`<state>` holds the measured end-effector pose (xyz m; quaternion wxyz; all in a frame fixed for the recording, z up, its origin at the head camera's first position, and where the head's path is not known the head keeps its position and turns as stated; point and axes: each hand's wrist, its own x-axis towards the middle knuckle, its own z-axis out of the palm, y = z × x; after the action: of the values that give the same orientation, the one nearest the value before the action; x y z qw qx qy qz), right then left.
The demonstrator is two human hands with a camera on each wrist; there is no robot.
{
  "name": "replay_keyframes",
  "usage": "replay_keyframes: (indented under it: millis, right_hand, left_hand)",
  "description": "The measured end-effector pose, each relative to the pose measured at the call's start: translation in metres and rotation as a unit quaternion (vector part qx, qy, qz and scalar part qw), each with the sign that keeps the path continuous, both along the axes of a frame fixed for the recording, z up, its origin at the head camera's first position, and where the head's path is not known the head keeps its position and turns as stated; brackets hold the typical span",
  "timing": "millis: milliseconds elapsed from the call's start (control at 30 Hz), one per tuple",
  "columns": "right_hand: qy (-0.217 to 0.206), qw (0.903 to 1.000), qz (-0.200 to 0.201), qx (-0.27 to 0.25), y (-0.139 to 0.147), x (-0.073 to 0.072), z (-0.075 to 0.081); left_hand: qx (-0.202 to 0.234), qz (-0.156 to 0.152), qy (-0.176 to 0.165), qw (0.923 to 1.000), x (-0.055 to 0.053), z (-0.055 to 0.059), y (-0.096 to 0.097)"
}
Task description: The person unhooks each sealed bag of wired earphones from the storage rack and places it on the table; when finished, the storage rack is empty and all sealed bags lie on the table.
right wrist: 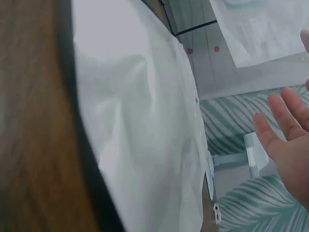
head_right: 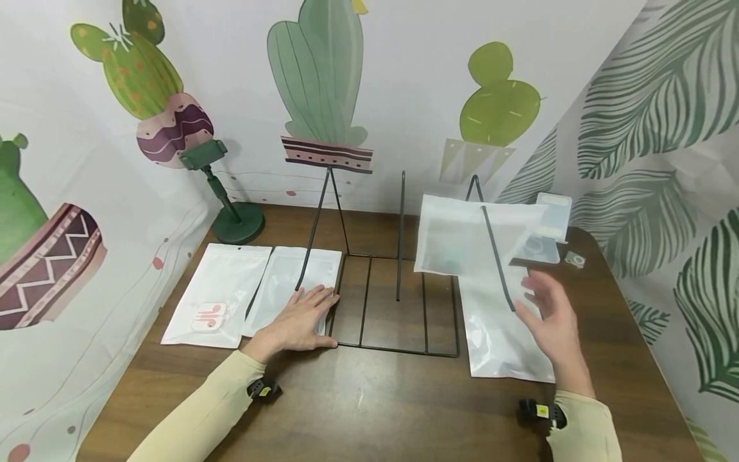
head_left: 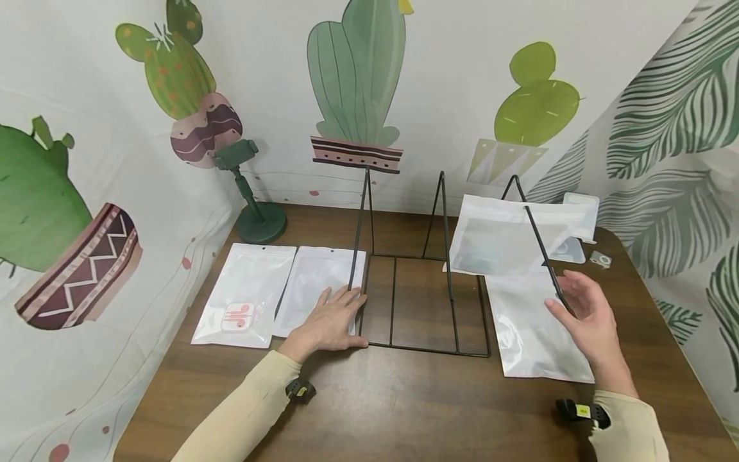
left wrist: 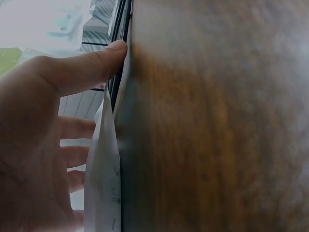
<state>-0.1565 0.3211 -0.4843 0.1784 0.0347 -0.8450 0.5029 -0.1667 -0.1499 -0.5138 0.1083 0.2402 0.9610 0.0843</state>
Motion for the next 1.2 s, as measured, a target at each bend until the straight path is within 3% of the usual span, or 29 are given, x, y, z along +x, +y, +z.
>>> replay_keyframes:
  millis: [200,367,467,567,633,767,867,967,1100,1200]
  right_hand:
    - [0.036,0.9976,0.013,-0.058,-0.011,-0.012,0.007]
    - [0.063,0.9859,0.063,-0.142,-0.013,-0.022,0.012]
    - [0.077,0.9803,0.079,-0.164,-0.013,-0.027,0.012]
    - [0.095,0.9680,0.112,-0.204,-0.014,-0.032,0.011]
    - [0.111,0.9549,0.145,-0.234,-0.015,-0.038,0.011]
    - [0.136,0.9368,0.197,-0.255,-0.016,-0.051,0.013]
    - [0.132,0.9301,0.210,-0.271,-0.018,-0.058,0.012]
    - [0.123,0.9290,0.205,-0.283,-0.021,-0.063,0.010]
    - [0.106,0.9449,0.171,-0.258,-0.026,-0.066,0.009]
    - [0.096,0.9512,0.157,-0.248,-0.030,-0.067,0.009]
  left_hand:
    - [0.001,0.002,0.001,1.0000,0.000,-0.001,0.000]
    - [0.003,0.003,0.001,1.0000,0.001,-0.001,0.000]
    - [0.002,0.004,0.000,1.0000,0.001,0.000,0.000]
    - [-0.001,0.004,-0.001,1.0000,0.001,0.000,0.001]
    - [-0.001,0.005,-0.001,1.0000,0.001,0.000,0.001]
    - [-0.003,0.007,-0.003,1.0000,0.002,0.000,0.000]
    - [-0.002,0.007,-0.002,1.0000,0.002,0.001,0.000]
    - [0.002,0.004,0.001,1.0000,0.002,0.001,0.000]
    - [0.001,-0.002,0.005,1.0000,0.001,0.001,0.000]
    - [-0.003,-0.002,0.004,1.0000,0.001,0.002,-0.001]
